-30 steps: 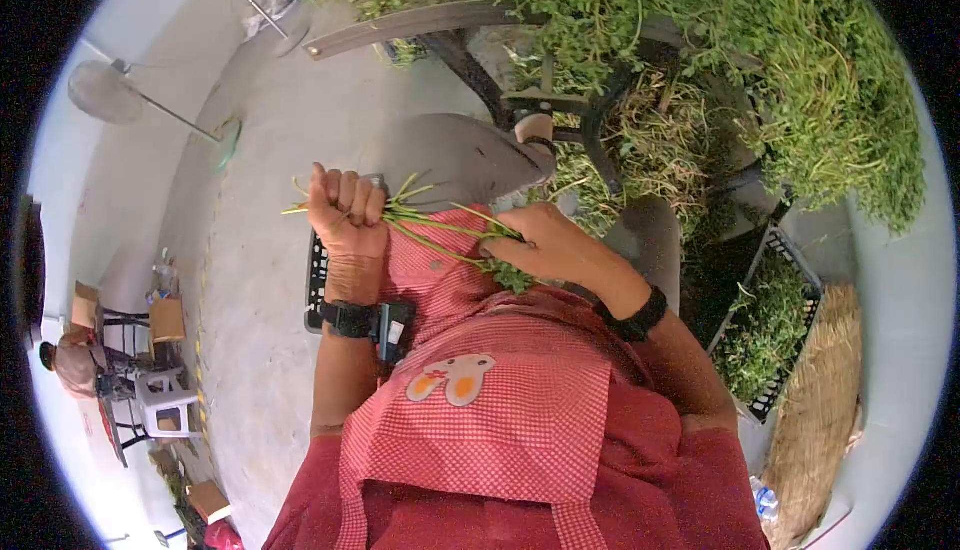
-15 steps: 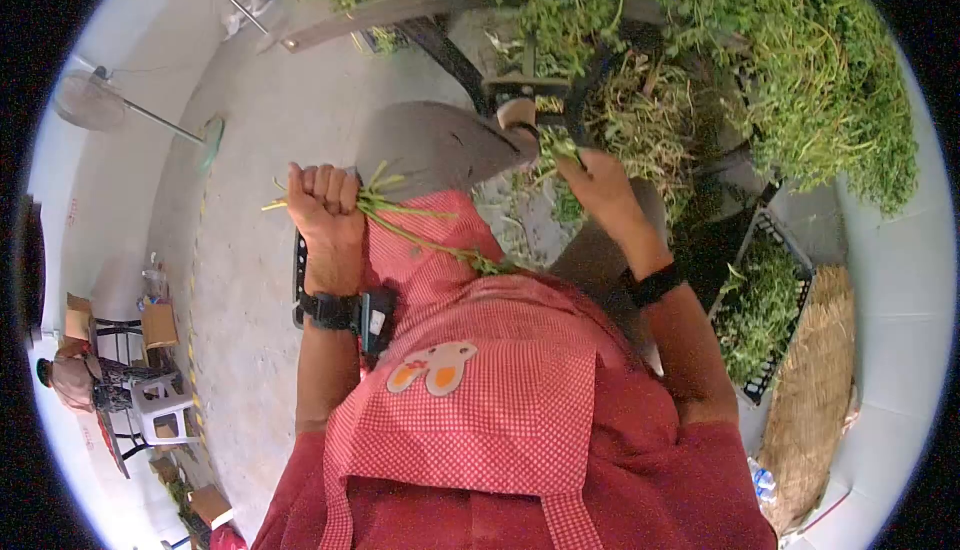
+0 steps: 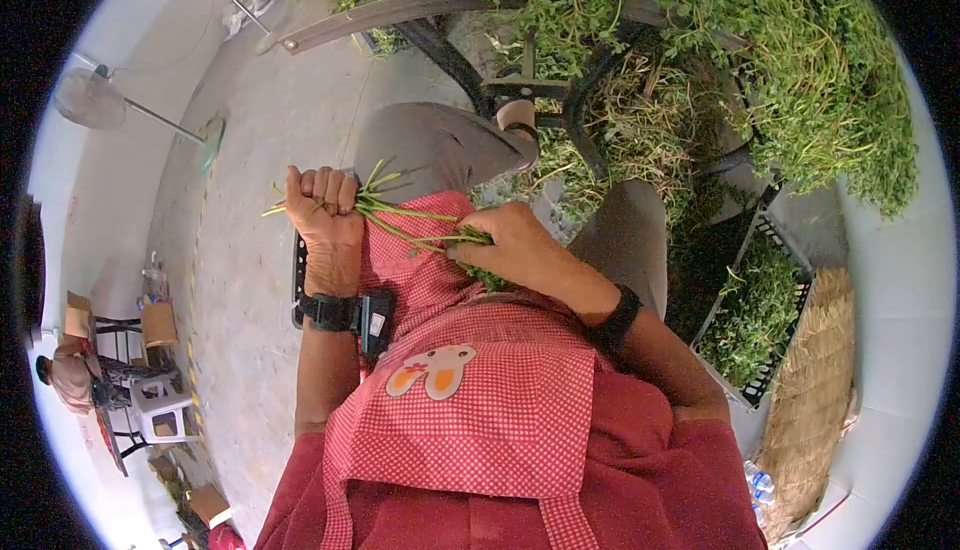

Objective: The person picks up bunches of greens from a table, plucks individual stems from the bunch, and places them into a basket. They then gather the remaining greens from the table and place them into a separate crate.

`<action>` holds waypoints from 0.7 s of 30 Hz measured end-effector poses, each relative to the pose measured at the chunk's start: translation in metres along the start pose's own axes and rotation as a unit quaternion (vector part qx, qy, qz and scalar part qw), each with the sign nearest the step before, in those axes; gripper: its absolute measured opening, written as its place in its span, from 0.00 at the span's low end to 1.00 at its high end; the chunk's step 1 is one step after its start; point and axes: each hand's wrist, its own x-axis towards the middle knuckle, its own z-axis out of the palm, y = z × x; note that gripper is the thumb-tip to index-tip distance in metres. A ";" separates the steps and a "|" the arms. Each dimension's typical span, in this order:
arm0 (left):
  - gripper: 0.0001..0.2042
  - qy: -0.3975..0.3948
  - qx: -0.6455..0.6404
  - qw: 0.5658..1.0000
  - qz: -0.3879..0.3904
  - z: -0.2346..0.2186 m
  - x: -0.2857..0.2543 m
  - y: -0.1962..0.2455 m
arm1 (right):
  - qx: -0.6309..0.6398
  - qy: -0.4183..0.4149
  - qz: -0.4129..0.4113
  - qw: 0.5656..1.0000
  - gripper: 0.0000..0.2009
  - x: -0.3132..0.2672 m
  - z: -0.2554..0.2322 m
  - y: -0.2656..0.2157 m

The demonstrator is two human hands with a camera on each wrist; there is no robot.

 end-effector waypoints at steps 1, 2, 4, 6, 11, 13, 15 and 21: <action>0.20 0.006 -0.002 1.000 0.000 0.001 0.000 0.000 | -0.027 -0.017 0.010 0.999 0.11 0.001 0.001 0.001; 0.20 0.011 -0.004 1.000 -0.001 0.001 -0.001 0.000 | -0.027 -0.017 0.010 0.999 0.11 0.001 0.002 0.002; 0.20 0.010 -0.005 1.000 -0.001 0.001 -0.001 0.000 | -0.088 0.021 -0.039 0.995 0.10 0.001 0.006 0.003; 0.20 0.009 -0.006 1.000 -0.002 0.001 -0.001 -0.001 | -0.090 0.067 -0.064 0.992 0.11 0.004 0.011 0.007; 0.21 0.013 -0.018 1.000 0.003 -0.004 0.002 0.000 | -0.030 0.088 0.069 0.993 0.10 -0.002 -0.014 0.009; 0.21 0.013 -0.020 1.000 0.004 -0.005 0.003 0.001 | 0.134 0.081 0.228 0.961 0.10 -0.007 -0.026 0.009; 0.22 0.014 -0.021 1.000 0.003 -0.004 0.002 0.001 | 0.200 0.078 0.183 0.959 0.10 -0.012 -0.022 0.016; 0.21 0.035 -0.013 0.999 0.015 -0.006 0.002 0.002 | 0.105 0.054 0.052 0.992 0.12 -0.010 -0.007 0.022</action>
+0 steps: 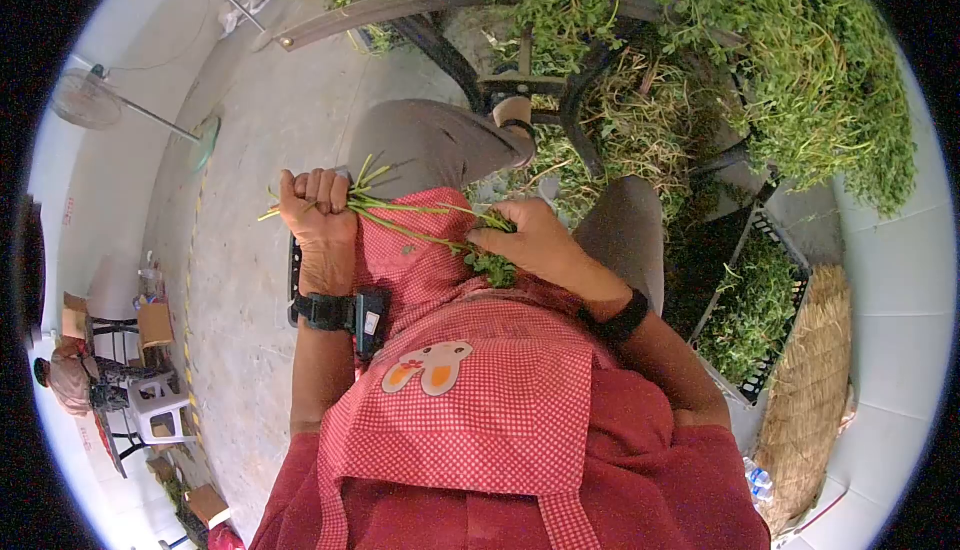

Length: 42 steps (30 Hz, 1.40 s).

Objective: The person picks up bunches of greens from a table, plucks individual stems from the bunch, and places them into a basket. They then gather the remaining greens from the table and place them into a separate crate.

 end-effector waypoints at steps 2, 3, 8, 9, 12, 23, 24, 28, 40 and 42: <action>0.21 -0.020 -0.005 1.000 -0.006 -0.002 0.001 0.000 | -0.041 -0.020 0.014 0.999 0.12 0.000 0.000 0.000; 0.21 -0.019 -0.004 1.000 -0.006 -0.003 0.000 -0.001 | -0.038 -0.024 0.015 0.999 0.12 0.001 0.000 -0.006; 0.21 -0.024 -0.004 1.000 -0.002 -0.003 0.001 -0.001 | 0.003 -0.033 0.001 0.999 0.13 0.003 0.017 0.000; 0.21 -0.025 -0.003 1.000 -0.002 -0.001 0.001 -0.001 | 0.014 -0.030 -0.006 0.999 0.13 0.003 0.020 0.001; 0.21 -0.010 0.005 1.000 0.002 0.000 0.000 -0.001 | 0.014 -0.020 -0.025 0.999 0.13 0.006 0.024 0.002; 0.22 0.008 0.022 1.000 -0.004 0.008 -0.006 -0.002 | -0.146 0.061 -0.044 0.987 0.14 0.007 0.027 -0.001; 0.22 0.004 0.022 1.000 -0.003 0.008 -0.007 -0.003 | -0.195 0.075 -0.056 0.976 0.15 0.009 0.026 0.006; 0.22 0.009 0.005 1.000 0.001 0.009 -0.005 -0.001 | -0.137 -0.004 -0.046 0.989 0.15 0.009 0.012 0.020; 0.22 -0.009 -0.008 1.000 -0.002 -0.001 0.000 -0.001 | 0.134 -0.129 0.096 0.978 0.13 -0.002 -0.006 0.012; 0.21 -0.035 -0.021 0.999 -0.008 -0.002 0.000 0.000 | 0.129 -0.128 0.078 0.980 0.13 -0.003 -0.008 0.014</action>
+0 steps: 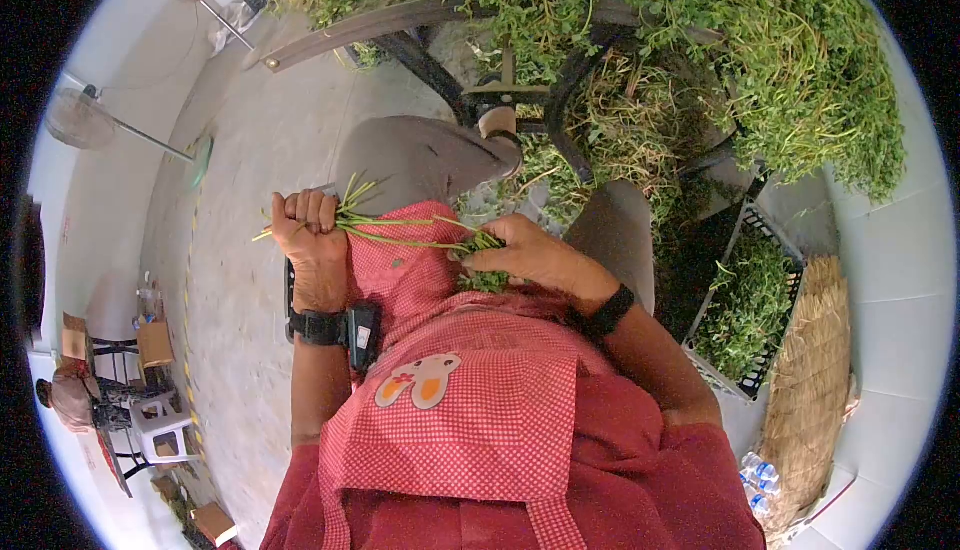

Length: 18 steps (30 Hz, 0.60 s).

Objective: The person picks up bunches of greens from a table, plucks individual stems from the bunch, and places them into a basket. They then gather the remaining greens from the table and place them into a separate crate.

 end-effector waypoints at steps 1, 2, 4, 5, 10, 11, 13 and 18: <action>0.21 -0.023 -0.012 1.000 -0.006 -0.001 -0.001 0.000 | -0.006 -0.002 -0.015 1.000 0.13 -0.001 0.001 0.000; 0.21 -0.022 -0.012 1.000 -0.007 -0.002 -0.001 0.001 | -0.005 -0.001 -0.014 1.000 0.13 -0.001 0.001 0.001; 0.21 0.024 0.012 1.000 0.004 0.001 -0.002 0.000 | 0.032 0.013 -0.006 0.999 0.14 0.000 0.002 0.005; 0.21 0.023 0.012 1.000 0.003 0.001 -0.001 0.000 | 0.032 0.014 -0.007 0.999 0.14 0.001 0.002 0.006; 0.22 -0.011 0.060 0.998 0.021 -0.001 0.000 0.000 | -0.314 0.124 -0.099 0.936 0.14 0.017 0.007 0.006; 0.21 -0.040 0.108 0.992 0.043 -0.004 0.002 0.004 | -0.310 0.161 -0.135 0.927 0.12 0.023 0.013 0.005; 0.19 -0.045 0.202 0.975 0.085 0.019 -0.024 -0.012 | -0.341 0.223 -0.129 0.904 0.11 0.040 0.015 0.014; 0.22 0.035 0.145 0.988 0.036 0.004 -0.003 0.000 | -0.383 0.426 -0.067 0.817 0.10 0.040 -0.043 0.067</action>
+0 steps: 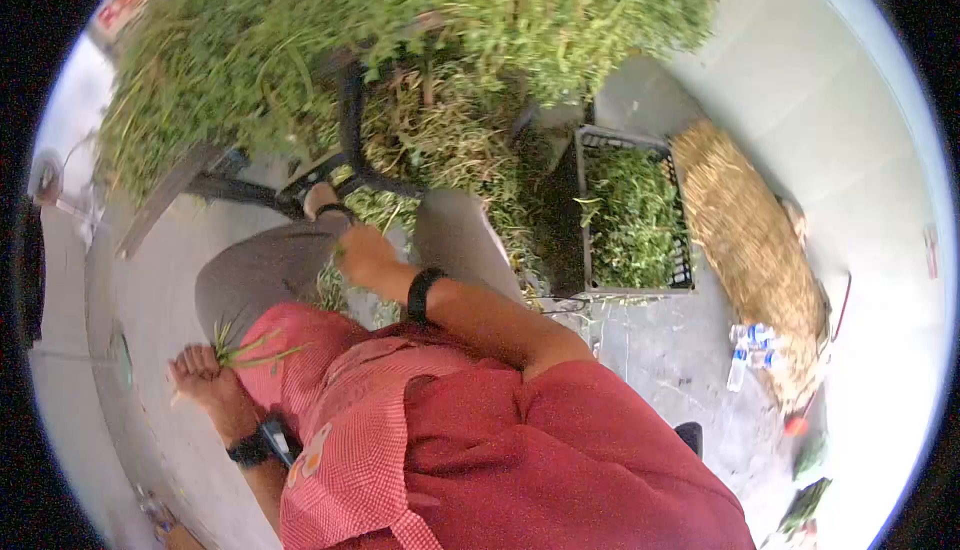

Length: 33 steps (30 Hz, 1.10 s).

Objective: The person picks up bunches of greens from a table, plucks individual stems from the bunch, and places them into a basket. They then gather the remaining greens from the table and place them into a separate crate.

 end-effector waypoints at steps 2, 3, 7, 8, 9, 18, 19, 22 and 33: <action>0.21 -0.046 -0.026 0.999 -0.012 -0.014 0.008 0.004 | 0.013 0.045 0.112 0.993 0.11 0.024 -0.026 0.047; 0.21 -0.075 -0.046 0.996 -0.017 -0.017 0.007 0.003 | 0.034 0.096 0.162 0.982 0.11 0.022 -0.050 0.070; 0.21 -0.048 0.031 0.998 0.007 -0.004 0.005 0.006 | 0.490 0.163 0.386 0.764 0.13 0.007 -0.163 0.151; 0.20 -0.093 0.046 0.995 -0.002 -0.012 0.007 0.009 | 0.324 0.126 0.341 0.873 0.13 -0.015 -0.186 0.175; 0.20 -0.096 0.047 0.994 -0.004 -0.013 0.009 0.009 | 0.204 0.167 0.401 0.877 0.14 -0.033 -0.222 0.154; 0.18 -0.048 -0.025 0.997 -0.047 -0.022 0.019 0.012 | 0.039 0.073 0.589 0.804 0.30 -0.185 -0.345 0.286; 0.17 -0.066 -0.032 0.996 -0.059 -0.022 0.018 0.012 | 0.125 0.165 0.580 0.788 0.34 -0.201 -0.337 0.299; 0.17 -0.099 -0.006 0.992 -0.073 -0.027 0.019 0.012 | 0.189 0.264 0.555 0.766 0.37 -0.216 -0.334 0.294; 0.11 -0.126 0.058 0.986 -0.090 -0.017 0.020 0.031 | 0.395 0.291 0.436 0.755 0.30 -0.189 -0.334 0.271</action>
